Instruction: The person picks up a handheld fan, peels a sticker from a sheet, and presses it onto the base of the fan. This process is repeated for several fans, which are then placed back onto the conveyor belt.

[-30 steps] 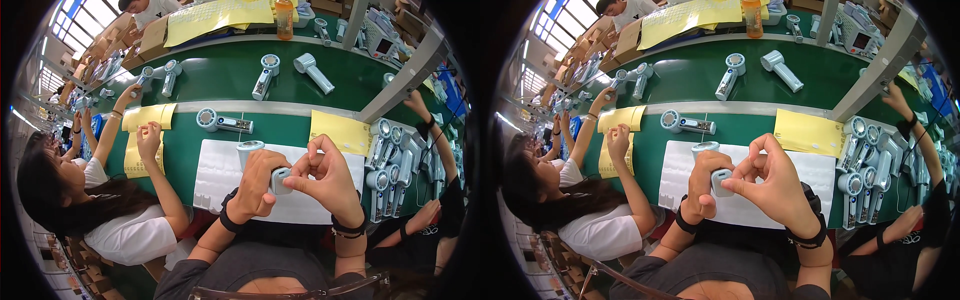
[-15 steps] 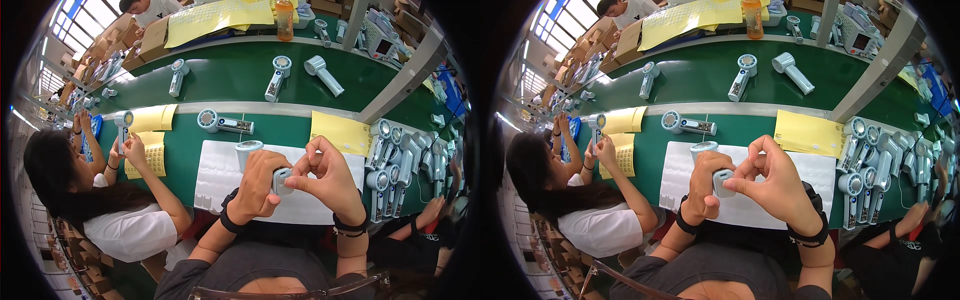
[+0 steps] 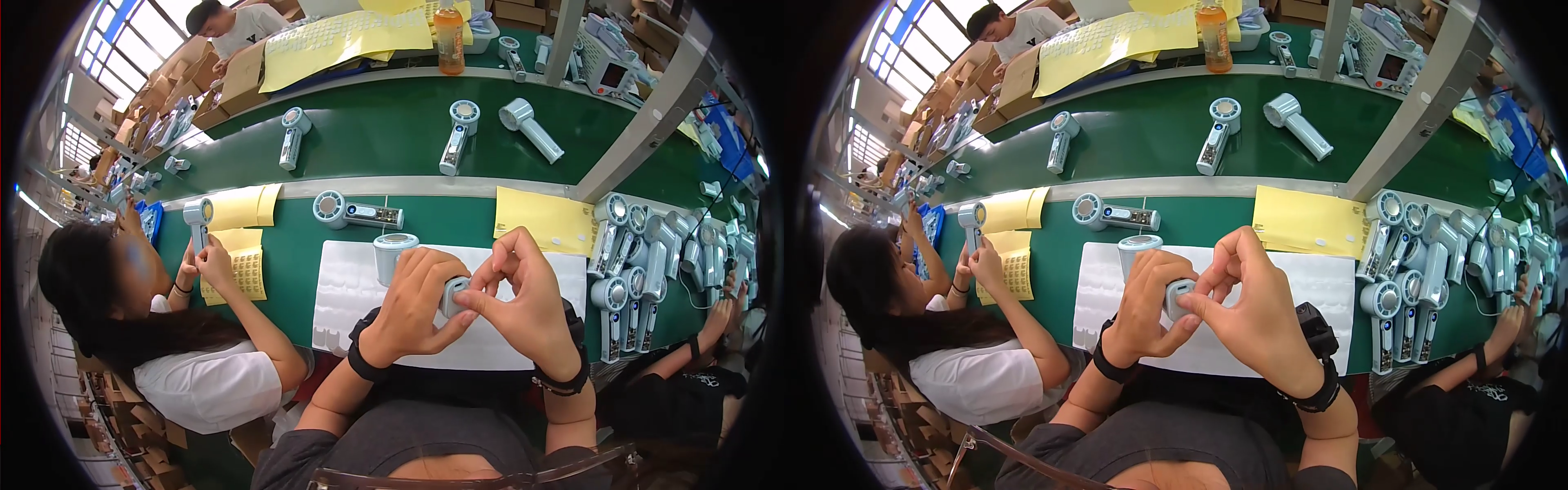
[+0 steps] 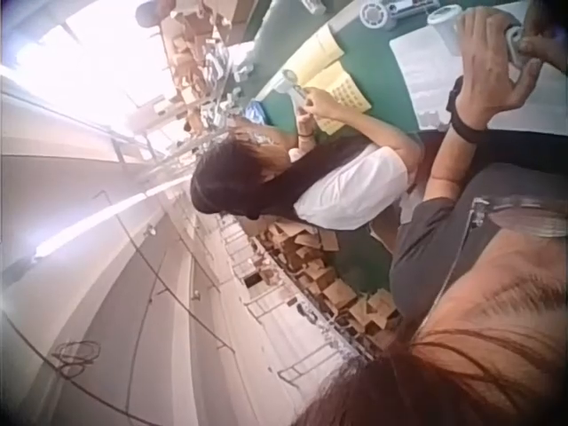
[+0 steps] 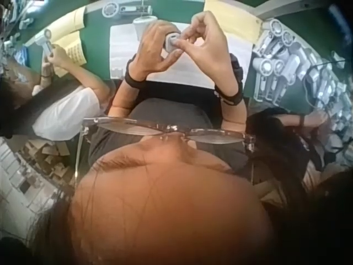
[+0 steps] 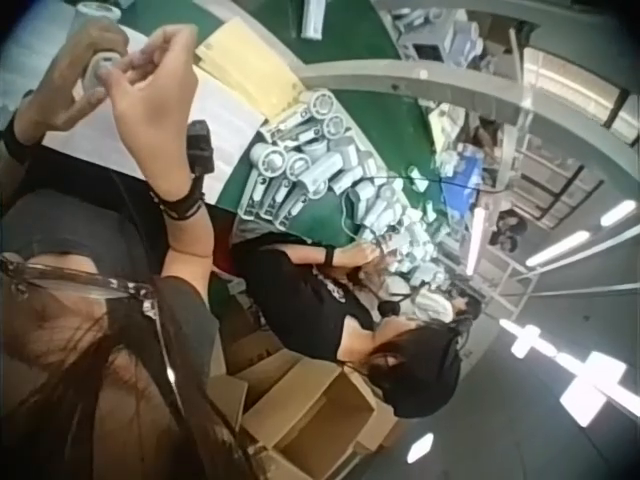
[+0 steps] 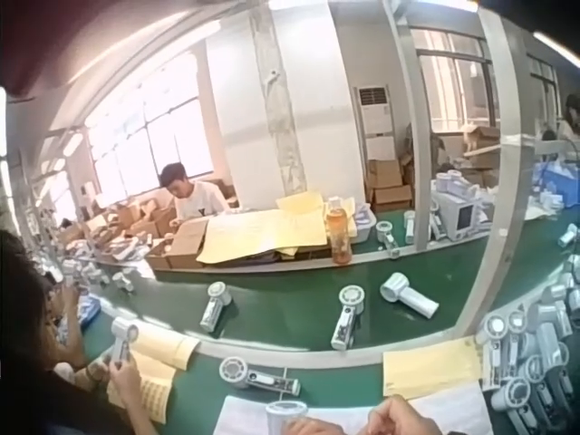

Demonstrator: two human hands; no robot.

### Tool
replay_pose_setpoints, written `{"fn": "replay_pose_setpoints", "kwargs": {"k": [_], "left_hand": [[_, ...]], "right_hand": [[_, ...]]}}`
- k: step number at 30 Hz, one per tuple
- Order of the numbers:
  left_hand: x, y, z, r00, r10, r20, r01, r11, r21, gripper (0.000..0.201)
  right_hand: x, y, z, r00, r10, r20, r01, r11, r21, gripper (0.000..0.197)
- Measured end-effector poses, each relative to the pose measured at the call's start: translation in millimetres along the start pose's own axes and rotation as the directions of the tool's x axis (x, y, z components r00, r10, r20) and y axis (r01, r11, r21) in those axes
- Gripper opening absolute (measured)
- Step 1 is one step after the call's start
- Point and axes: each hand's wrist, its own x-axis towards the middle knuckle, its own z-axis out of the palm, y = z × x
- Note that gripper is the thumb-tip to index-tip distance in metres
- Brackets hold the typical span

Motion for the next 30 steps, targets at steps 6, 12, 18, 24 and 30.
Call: {"fn": "replay_pose_setpoints", "kwargs": {"k": [6,12,18,24,30], "left_hand": [[8,-8,2,0.997,-0.004,0.072,0.007,0.999,-0.052,0.043],[18,-7,10,0.998,0.001,0.063,0.008,0.989,-0.145,0.047],[18,-9,14,0.999,0.015,0.035,-0.008,0.983,-0.182,0.046],[10,-10,22,0.998,-0.060,-0.029,0.053,0.977,-0.208,0.041],[8,-9,29,0.991,-0.101,-0.088,0.081,0.976,-0.203,0.038]], "right_hand": [[3,6,-5,0.994,-0.090,-0.067,0.086,0.994,-0.066,0.044],[11,8,-16,0.995,-0.093,-0.034,0.097,0.989,0.115,0.042],[3,-3,-15,0.988,-0.081,-0.129,0.084,0.996,0.020,0.038],[-4,0,-3,0.939,-0.285,-0.193,0.232,0.938,-0.257,0.032],[-5,7,2,0.901,-0.386,-0.199,0.296,0.881,-0.368,0.030]]}}
